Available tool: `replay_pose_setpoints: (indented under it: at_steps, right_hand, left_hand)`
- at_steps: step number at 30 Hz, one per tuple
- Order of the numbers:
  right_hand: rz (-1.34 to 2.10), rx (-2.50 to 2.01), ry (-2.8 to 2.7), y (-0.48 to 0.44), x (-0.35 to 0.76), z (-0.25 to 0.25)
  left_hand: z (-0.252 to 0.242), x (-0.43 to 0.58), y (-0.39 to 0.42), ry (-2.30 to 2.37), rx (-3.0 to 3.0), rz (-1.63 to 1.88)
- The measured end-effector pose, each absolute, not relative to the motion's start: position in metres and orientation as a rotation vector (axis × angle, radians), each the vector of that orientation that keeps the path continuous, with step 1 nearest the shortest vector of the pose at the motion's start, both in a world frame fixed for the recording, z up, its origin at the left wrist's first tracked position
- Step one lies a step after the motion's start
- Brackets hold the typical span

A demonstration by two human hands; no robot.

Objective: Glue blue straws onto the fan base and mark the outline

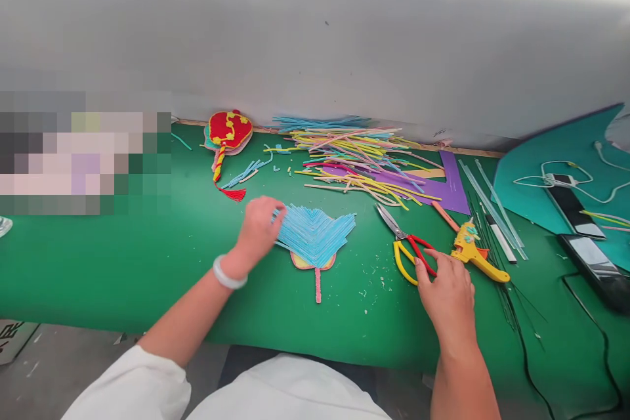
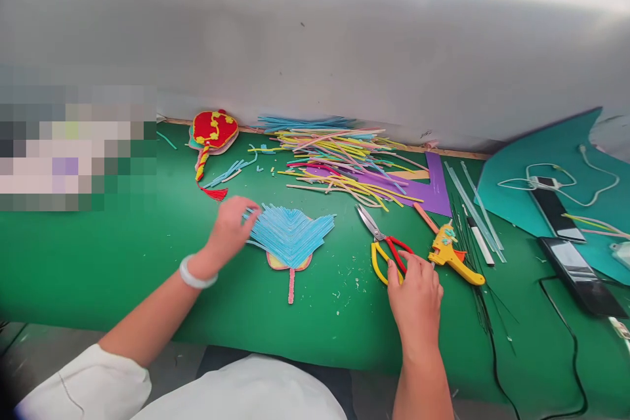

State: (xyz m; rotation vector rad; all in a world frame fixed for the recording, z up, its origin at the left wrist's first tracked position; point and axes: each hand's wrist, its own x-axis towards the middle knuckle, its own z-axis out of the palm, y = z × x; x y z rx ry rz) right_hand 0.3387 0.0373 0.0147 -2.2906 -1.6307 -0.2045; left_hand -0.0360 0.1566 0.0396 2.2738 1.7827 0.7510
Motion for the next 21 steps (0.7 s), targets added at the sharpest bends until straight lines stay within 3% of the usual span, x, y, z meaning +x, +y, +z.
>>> replay_pose_setpoints:
  at_steps: [6,21]
  right_hand:
    - [-0.080,-1.946,-1.612,0.037,0.301,0.021]
    - [-0.165,-1.752,-1.691,0.042,0.262,-0.019]
  left_hand:
    - [0.031,-0.105,0.267,2.212,2.034,0.681]
    - [0.008,-0.079,0.348,2.124,2.074,0.466]
